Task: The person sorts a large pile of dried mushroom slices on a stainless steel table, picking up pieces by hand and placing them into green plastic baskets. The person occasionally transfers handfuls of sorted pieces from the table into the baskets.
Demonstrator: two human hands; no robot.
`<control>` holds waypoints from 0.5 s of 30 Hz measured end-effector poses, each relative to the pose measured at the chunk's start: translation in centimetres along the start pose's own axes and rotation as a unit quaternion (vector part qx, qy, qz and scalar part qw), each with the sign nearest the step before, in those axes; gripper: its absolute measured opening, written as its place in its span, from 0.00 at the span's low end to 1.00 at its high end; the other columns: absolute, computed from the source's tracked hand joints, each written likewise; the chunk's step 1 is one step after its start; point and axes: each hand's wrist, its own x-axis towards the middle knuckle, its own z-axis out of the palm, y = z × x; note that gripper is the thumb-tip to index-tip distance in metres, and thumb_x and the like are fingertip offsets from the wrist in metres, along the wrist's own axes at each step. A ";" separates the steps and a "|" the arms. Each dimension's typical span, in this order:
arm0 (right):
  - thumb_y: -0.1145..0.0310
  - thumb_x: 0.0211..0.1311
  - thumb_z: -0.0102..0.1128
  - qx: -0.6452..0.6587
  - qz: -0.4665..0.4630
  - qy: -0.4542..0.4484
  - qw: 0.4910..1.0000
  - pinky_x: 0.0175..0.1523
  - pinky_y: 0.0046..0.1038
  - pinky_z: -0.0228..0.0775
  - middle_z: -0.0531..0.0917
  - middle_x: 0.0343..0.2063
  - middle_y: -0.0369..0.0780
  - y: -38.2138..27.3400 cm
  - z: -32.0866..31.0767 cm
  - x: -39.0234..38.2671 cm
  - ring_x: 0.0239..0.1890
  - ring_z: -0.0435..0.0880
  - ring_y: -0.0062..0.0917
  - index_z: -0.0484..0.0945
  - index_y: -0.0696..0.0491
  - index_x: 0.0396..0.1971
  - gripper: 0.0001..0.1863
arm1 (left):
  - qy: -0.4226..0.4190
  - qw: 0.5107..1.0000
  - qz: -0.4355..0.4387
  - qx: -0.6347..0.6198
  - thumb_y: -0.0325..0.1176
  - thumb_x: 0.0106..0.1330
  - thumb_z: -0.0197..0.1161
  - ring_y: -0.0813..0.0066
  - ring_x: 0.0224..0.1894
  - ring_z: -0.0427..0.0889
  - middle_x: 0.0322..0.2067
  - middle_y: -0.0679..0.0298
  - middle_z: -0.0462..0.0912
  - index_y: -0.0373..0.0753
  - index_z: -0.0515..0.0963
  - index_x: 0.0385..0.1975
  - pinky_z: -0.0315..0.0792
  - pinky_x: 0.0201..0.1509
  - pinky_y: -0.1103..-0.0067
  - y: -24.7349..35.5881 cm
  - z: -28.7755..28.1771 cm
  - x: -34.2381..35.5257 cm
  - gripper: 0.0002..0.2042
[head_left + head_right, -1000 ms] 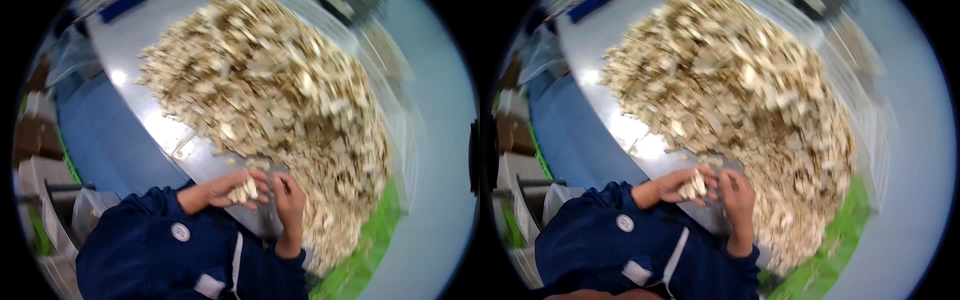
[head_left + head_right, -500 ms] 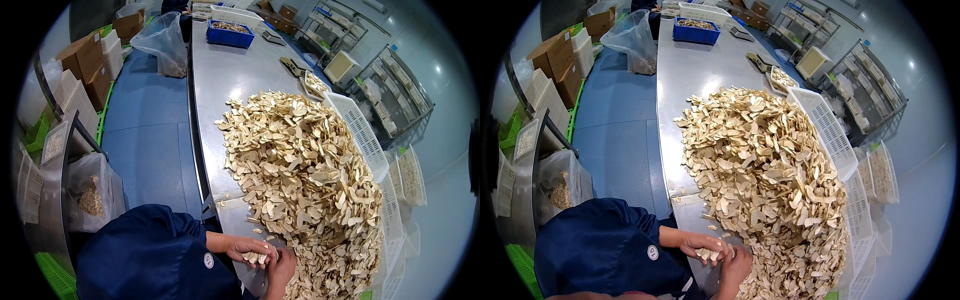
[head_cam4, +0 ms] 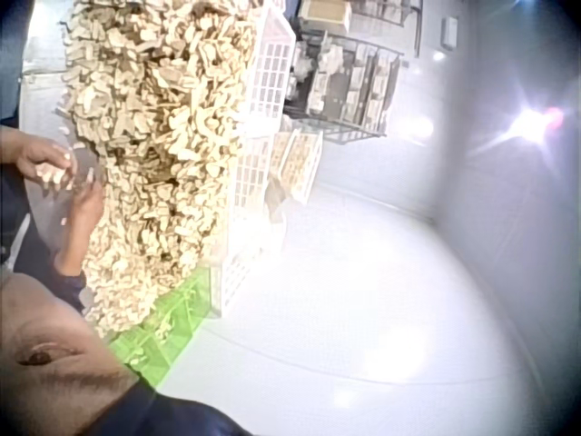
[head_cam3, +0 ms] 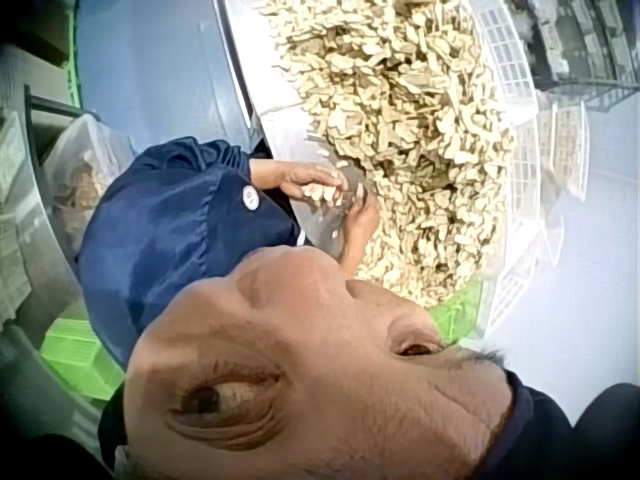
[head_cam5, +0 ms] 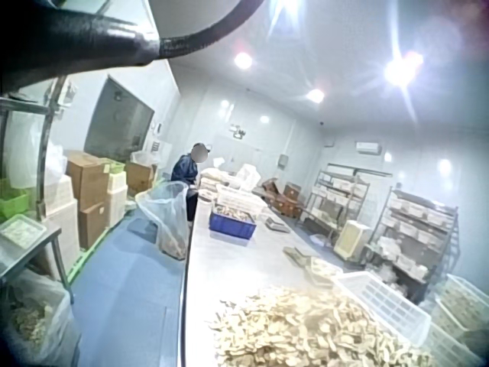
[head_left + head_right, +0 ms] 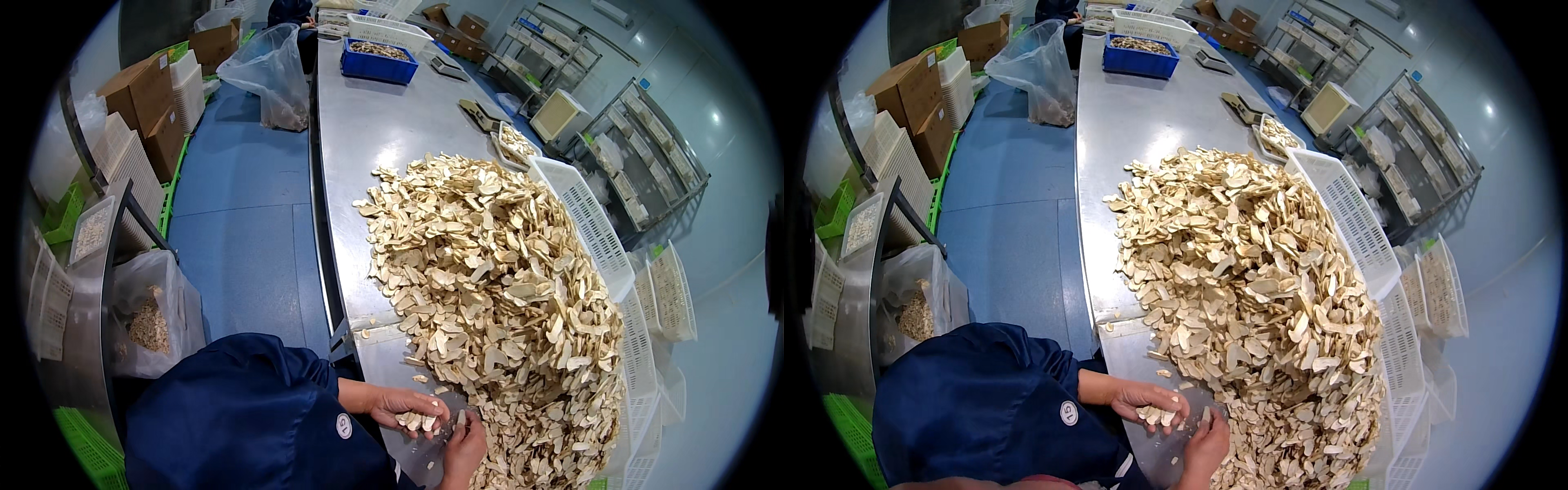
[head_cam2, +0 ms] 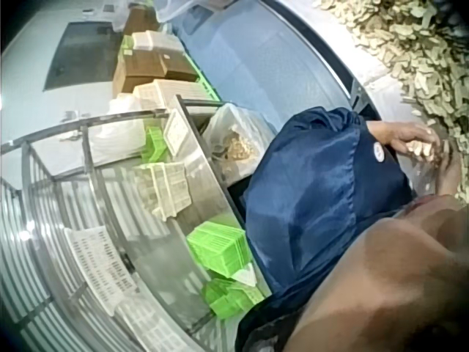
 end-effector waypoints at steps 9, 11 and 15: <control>0.74 0.63 0.61 0.104 0.020 -0.031 0.994 0.63 0.38 0.69 0.84 0.50 0.48 -5.0 -4.1 0.2 0.54 0.81 0.41 0.83 0.53 0.50 0.15 | -0.003 0.999 0.006 -0.035 0.47 0.77 0.53 0.69 0.46 0.85 0.44 0.62 0.81 0.41 0.73 0.57 0.80 0.34 0.79 0.0 -0.1 0.0 0.19; 0.75 0.64 0.59 0.142 -0.151 0.013 0.978 0.62 0.38 0.70 0.84 0.49 0.48 -4.8 -3.7 0.1 0.53 0.81 0.42 0.82 0.56 0.50 0.15 | 0.001 0.997 -0.011 -0.074 0.48 0.78 0.52 0.67 0.46 0.85 0.45 0.63 0.82 0.41 0.71 0.59 0.80 0.34 0.79 -0.1 0.0 0.2 0.20; 0.76 0.64 0.58 0.058 -0.128 0.042 0.989 0.62 0.41 0.69 0.83 0.51 0.49 -4.5 -3.2 0.6 0.53 0.79 0.48 0.81 0.56 0.51 0.16 | 0.016 0.998 -0.016 -0.064 0.48 0.77 0.53 0.69 0.45 0.85 0.45 0.64 0.81 0.41 0.71 0.58 0.79 0.31 0.81 0.1 0.5 0.4 0.20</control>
